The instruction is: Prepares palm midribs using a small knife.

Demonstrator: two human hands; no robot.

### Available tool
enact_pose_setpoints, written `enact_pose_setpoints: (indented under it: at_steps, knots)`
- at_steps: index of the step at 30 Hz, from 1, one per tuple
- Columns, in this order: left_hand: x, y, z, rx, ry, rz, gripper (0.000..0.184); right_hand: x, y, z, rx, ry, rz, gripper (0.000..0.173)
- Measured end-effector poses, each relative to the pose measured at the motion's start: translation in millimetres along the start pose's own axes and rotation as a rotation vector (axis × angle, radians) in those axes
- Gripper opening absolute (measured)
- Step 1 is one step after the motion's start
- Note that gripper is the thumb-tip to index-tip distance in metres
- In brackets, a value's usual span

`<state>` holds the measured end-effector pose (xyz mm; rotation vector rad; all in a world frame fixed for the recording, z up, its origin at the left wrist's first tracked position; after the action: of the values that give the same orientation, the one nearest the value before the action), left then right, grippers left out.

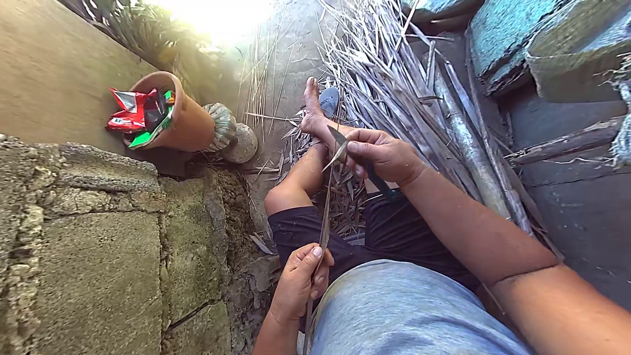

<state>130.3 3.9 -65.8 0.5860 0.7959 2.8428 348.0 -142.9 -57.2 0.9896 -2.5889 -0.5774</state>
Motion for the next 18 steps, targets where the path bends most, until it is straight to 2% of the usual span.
enact_pose_setpoints:
  at_steps: [3, 7, 11, 14, 18]
  knots:
    - [-2.3, -1.1, -3.7, 0.08, -0.034, -0.039, 0.041, 11.2, 19.5, 11.3, 0.049, 0.13, -0.045, 0.034]
    - [-3.9, 10.6, -6.6, 0.468, -0.154, -0.173, 0.033, 26.2, 51.0, 42.5, 0.039, 0.237, -0.212, 0.026]
    - [3.9, 19.2, -8.4, 0.767, -0.27, -0.275, 0.025, 33.5, 60.5, 51.1, -0.019, 0.273, -0.249, 0.028]
    - [9.7, 23.1, -10.4, 0.803, -0.307, -0.303, 0.023, 27.6, 50.6, 43.9, -0.049, 0.241, -0.199, 0.03]
    - [12.7, 22.8, -12.1, 0.722, -0.292, -0.311, 0.025, 17.6, 37.2, 26.1, -0.051, 0.201, -0.134, 0.033]
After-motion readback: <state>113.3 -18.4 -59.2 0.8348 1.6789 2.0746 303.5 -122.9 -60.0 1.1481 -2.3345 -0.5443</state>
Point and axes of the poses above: each hand's wrist, its own x-axis away from the middle knuckle, its own y-axis out of the palm, z = x × y, the point moved 8 cm from there along -x, towards the middle knuckle, and after that the axes turned 7 degrees about y, right-handed, at the moved point
